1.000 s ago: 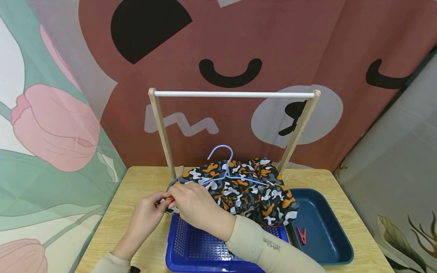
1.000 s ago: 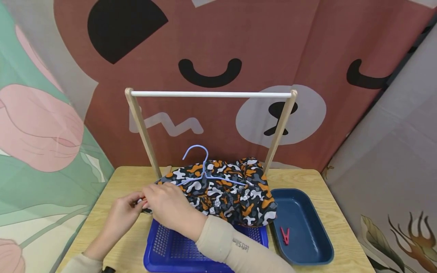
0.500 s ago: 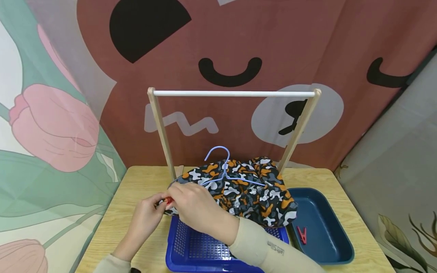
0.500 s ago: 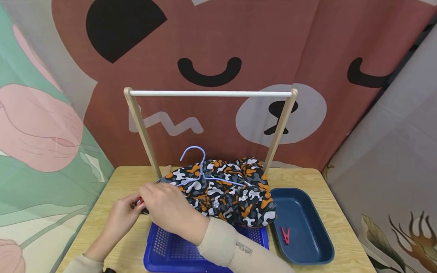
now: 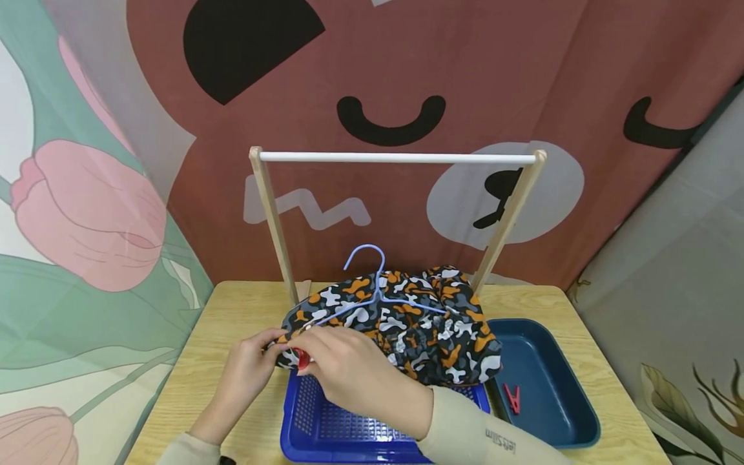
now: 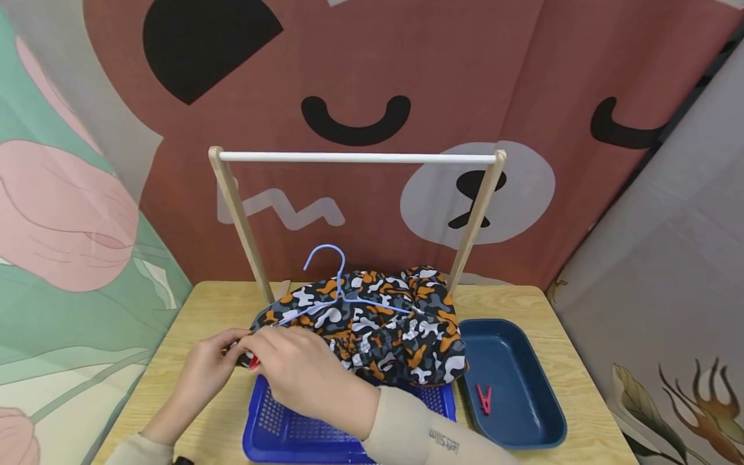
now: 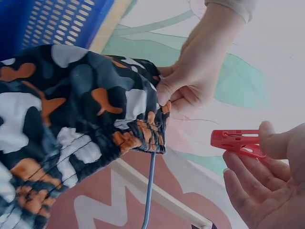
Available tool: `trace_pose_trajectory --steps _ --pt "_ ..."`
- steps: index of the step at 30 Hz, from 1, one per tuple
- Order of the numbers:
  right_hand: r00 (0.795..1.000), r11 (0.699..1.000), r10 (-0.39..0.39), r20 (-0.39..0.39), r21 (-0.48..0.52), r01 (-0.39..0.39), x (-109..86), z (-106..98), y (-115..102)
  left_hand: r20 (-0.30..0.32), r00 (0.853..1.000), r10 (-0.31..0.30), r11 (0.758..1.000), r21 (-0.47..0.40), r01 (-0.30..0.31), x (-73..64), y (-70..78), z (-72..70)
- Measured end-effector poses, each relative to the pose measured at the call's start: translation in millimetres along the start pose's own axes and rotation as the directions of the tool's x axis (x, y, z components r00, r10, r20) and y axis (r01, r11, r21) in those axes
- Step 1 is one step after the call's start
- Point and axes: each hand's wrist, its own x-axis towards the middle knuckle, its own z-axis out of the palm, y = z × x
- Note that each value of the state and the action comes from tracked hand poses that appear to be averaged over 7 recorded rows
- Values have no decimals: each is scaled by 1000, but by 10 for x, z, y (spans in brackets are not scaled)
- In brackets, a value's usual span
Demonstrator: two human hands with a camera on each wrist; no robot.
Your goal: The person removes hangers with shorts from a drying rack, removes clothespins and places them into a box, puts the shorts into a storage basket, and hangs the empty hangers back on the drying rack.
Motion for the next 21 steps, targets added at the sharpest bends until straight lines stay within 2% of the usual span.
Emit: trace_pose_trajectory --steps 14,21 --pt "992 991 127 -4 51 -126 -485 -211 127 -11 1000 -5 999 45 6 -7 1 16" --pt "981 981 194 -4 26 -194 -814 -279 249 -18 1000 3 999 36 -2 -7 -10 24"
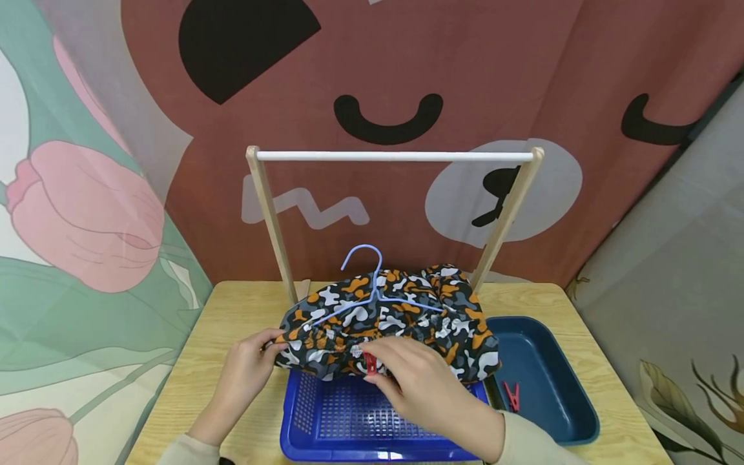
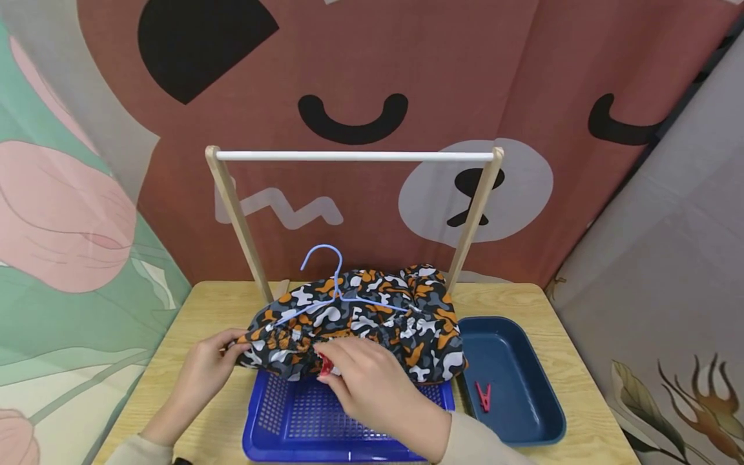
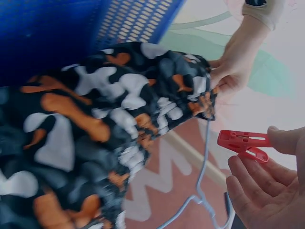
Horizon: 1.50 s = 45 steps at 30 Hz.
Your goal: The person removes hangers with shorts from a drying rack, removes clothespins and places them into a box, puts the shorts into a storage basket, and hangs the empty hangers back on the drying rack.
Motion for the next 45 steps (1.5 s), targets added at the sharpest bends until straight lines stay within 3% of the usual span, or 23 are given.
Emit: trace_pose_trajectory --steps 6,15,27,38,45 --pt "998 997 58 -8 -46 -58 -203 -94 134 30 999 -18 1000 -5 18 12 2 -1" --pt "993 990 106 -50 -85 -110 -431 -271 306 29 999 21 999 50 -22 5 8 28" --pt "971 943 180 -160 -254 -217 -663 -554 494 55 998 -20 999 26 19 -26 -22 22" --pt "920 871 352 -174 -298 -390 -857 -846 638 98 994 -56 998 15 55 -41 -14 -1" --pt "870 802 448 -207 -337 -493 -1013 -998 817 100 993 -60 998 1 61 -37 -19 -3"
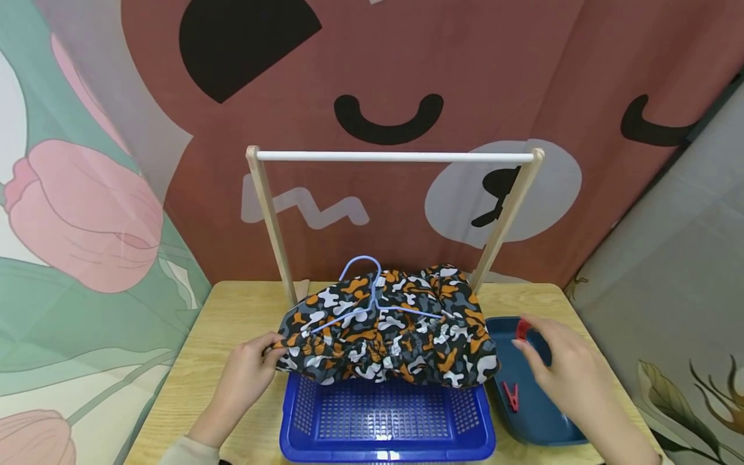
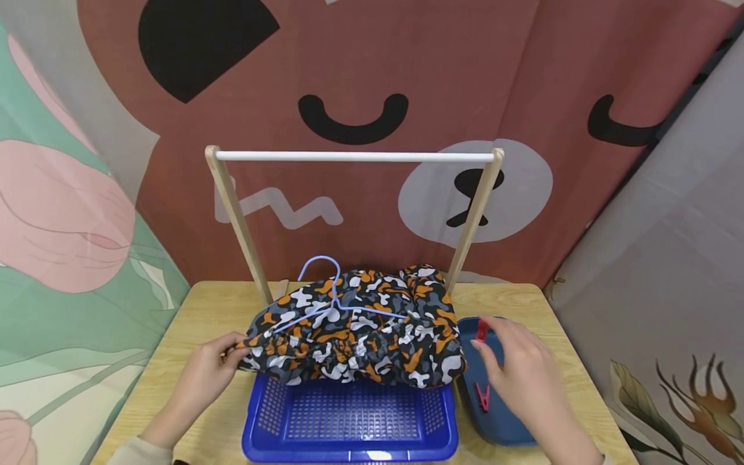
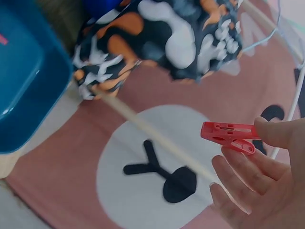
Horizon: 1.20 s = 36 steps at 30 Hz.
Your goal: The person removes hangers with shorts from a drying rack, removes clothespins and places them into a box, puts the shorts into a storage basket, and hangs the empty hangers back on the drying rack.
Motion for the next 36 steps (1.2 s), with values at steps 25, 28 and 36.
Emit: trace_pose_trajectory --steps 25,28,36 --pt "941 987 142 309 -120 -109 -191 177 677 35 997 -74 997 -20 74 -15 -3 7" --pt "913 985 163 374 -115 -129 -217 233 745 42 995 -85 996 -23 86 -14 -1 10" --pt "800 975 222 558 -121 -186 -219 404 905 52 995 -88 995 -37 90 -4 22 -3"
